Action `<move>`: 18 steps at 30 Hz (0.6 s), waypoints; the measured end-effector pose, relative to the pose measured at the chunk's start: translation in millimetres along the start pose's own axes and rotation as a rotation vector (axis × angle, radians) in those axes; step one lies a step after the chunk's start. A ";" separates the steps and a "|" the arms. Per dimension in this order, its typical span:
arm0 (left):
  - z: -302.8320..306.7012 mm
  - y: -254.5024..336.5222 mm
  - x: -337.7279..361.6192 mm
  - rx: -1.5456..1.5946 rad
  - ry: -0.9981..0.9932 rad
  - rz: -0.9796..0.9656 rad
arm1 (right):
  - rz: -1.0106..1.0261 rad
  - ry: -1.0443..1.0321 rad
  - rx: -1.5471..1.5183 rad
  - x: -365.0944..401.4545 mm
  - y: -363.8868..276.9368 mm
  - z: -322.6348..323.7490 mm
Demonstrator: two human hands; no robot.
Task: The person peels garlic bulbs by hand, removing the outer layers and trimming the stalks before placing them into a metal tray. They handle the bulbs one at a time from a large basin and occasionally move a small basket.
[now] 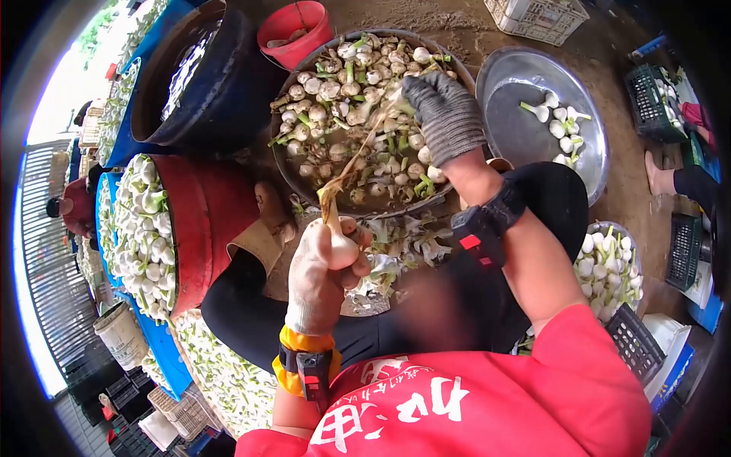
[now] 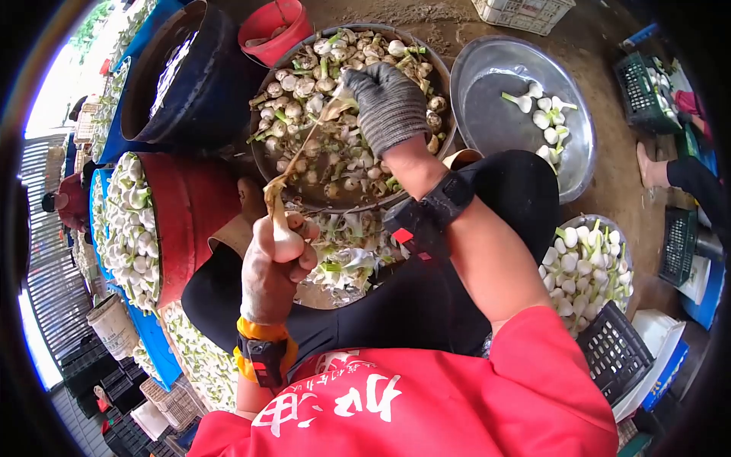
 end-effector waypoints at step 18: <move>1.3 -0.9 -6.8 -0.158 -0.054 0.033 | -0.325 -0.576 0.250 65.1 -13.2 -49.7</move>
Point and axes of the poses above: each hand's wrist, its own x-axis away from the middle knuckle, its own z-axis out of the back of the hand, y = z × x, the point moved 3 cm from there along -x, towards the middle knuckle, and after that the axes turned 15 degrees about -x, right-handed, at the moved point
